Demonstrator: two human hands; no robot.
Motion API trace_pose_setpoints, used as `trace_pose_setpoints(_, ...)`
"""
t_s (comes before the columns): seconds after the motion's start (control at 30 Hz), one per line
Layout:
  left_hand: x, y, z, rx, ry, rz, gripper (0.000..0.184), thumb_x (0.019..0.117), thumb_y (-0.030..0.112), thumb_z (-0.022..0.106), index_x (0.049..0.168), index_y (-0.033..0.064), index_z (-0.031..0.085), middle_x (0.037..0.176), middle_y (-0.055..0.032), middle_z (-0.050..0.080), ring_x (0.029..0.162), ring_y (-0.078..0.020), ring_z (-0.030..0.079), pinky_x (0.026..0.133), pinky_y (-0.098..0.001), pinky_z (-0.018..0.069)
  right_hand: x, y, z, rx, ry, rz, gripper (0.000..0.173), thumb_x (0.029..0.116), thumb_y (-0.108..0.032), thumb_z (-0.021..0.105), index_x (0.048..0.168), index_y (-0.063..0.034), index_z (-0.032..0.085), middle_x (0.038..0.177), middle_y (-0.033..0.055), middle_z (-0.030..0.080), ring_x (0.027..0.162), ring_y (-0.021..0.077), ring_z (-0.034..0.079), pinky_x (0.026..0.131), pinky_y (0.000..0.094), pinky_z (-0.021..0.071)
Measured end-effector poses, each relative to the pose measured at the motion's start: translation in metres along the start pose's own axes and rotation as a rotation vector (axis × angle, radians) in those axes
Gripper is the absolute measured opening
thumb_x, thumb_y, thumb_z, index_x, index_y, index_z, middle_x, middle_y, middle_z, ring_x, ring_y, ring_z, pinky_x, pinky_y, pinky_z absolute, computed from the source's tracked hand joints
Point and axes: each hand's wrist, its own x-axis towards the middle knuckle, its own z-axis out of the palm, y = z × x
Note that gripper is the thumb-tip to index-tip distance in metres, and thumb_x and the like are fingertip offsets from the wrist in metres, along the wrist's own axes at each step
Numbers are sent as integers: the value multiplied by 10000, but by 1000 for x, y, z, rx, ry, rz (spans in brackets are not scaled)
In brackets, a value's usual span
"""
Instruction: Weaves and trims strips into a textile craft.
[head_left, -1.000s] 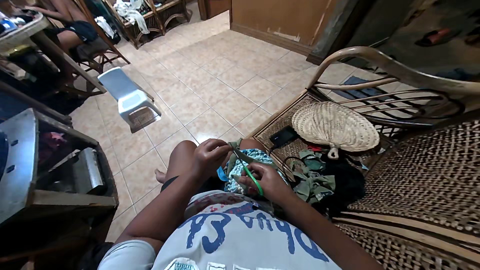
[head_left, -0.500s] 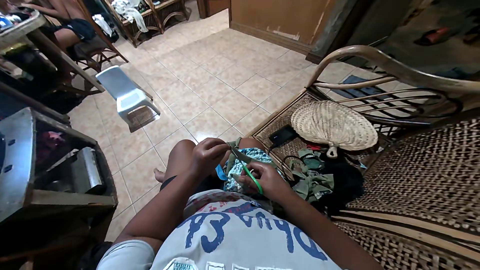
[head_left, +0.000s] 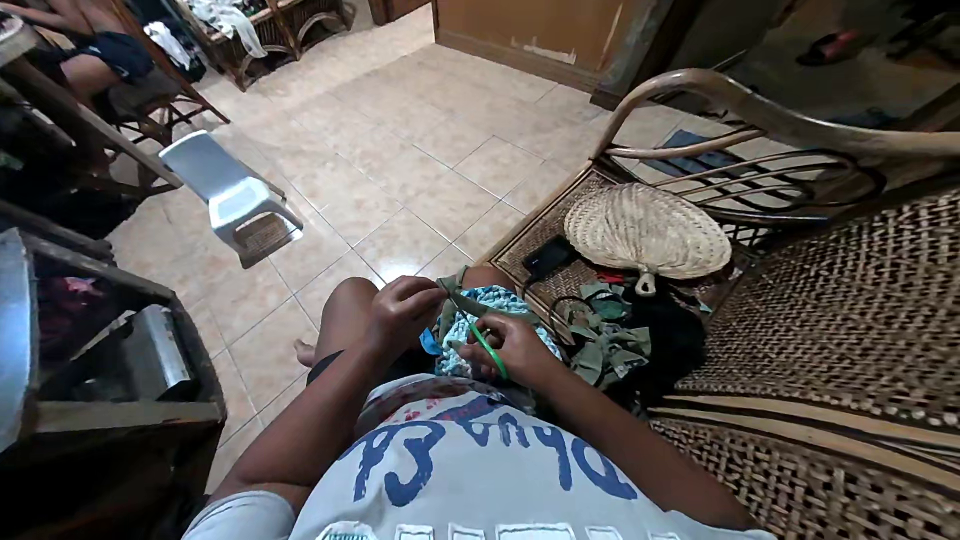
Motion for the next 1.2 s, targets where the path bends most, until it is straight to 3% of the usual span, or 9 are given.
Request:
trace_pose_setpoints(0.2, 7, 6, -4, 39, 7, -13, 88, 870, 36, 719, 928, 26, 785, 955, -131, 746, 914, -201, 720, 857, -296, 573, 1, 0, -1, -2, -6, 7, 418, 905, -382, 781, 1077, -28, 642, 767, -15, 622, 598, 18, 587, 605, 185, 533)
trace_pose_setpoints(0.3, 7, 8, -2, 14, 27, -60, 76, 861, 14, 726, 921, 3, 772, 955, -140, 742, 913, -194, 720, 860, -285, 575, 3, -1, -9, -93, -51, 5, 456, 905, -384, 781, 1139, -18, 641, 854, 28, 654, 684, 57, 621, 674, 236, 557)
trace_pose_setpoints(0.43, 8, 13, -4, -122, 0, -406, 166, 935, 31, 681, 1076, -55, 687, 1001, -140, 718, 884, -130, 699, 844, -286, 584, 5, 5, -53, -321, -9, 50, 635, 871, -346, 824, 1354, -33, 557, 1059, 170, 696, 926, 274, 674, 855, 501, 549)
trace_pose_setpoints(0.5, 6, 9, 1, -343, 42, -607, 315, 969, 55, 653, 1251, -59, 572, 1029, -117, 707, 878, -104, 697, 834, -290, 590, 10, 29, -86, -390, 127, 135, 749, 845, -320, 852, 1430, -39, 479, 1127, 230, 674, 1004, 383, 667, 891, 612, 529)
trace_pose_setpoints(0.6, 3, -2, 11, -650, 84, -736, 381, 997, 61, 603, 1345, -9, 464, 912, -28, 694, 770, -71, 689, 757, -282, 601, 8, 77, -136, -474, 345, 348, 793, 851, -230, 845, 1491, -18, 428, 1208, 343, 633, 1099, 540, 620, 931, 726, 465)
trace_pose_setpoints(0.7, 10, 8, 5, -806, 14, -857, 325, 1039, 54, 535, 1360, 28, 485, 928, -31, 689, 760, -78, 671, 757, -272, 583, -5, 125, -165, -538, 555, 612, 677, 921, -124, 737, 1490, 46, 412, 1292, 401, 569, 1201, 583, 559, 991, 734, 423)
trace_pose_setpoints(0.83, 11, 12, 5, -856, -16, -902, 302, 1067, 87, 496, 1357, 34, 563, 986, -55, 687, 792, -106, 677, 779, -295, 592, -19, 168, -166, -644, 824, 920, 582, 994, -50, 554, 1516, 75, 332, 1316, 339, 594, 1235, 490, 594, 995, 622, 485)
trace_pose_setpoints(1.0, 8, 8, 14, -963, -16, -908, 209, 1035, 59, 548, 1205, -6, 651, 1023, -43, 710, 843, -96, 690, 805, -279, 597, -33, 218, -162, -666, 833, 976, 379, 1013, -89, 528, 1370, 37, 553, 1297, 302, 624, 1220, 470, 608, 949, 634, 505)
trace_pose_setpoints(1.2, 7, 13, 14, -960, -49, -894, 306, 922, -47, 665, 1225, -11, 642, 956, -44, 693, 811, -96, 665, 799, -259, 577, -33, 221, -161, -648, 824, 1013, 372, 993, -90, 575, 1340, 45, 568, 1313, 304, 609, 1208, 470, 613, 917, 635, 519)
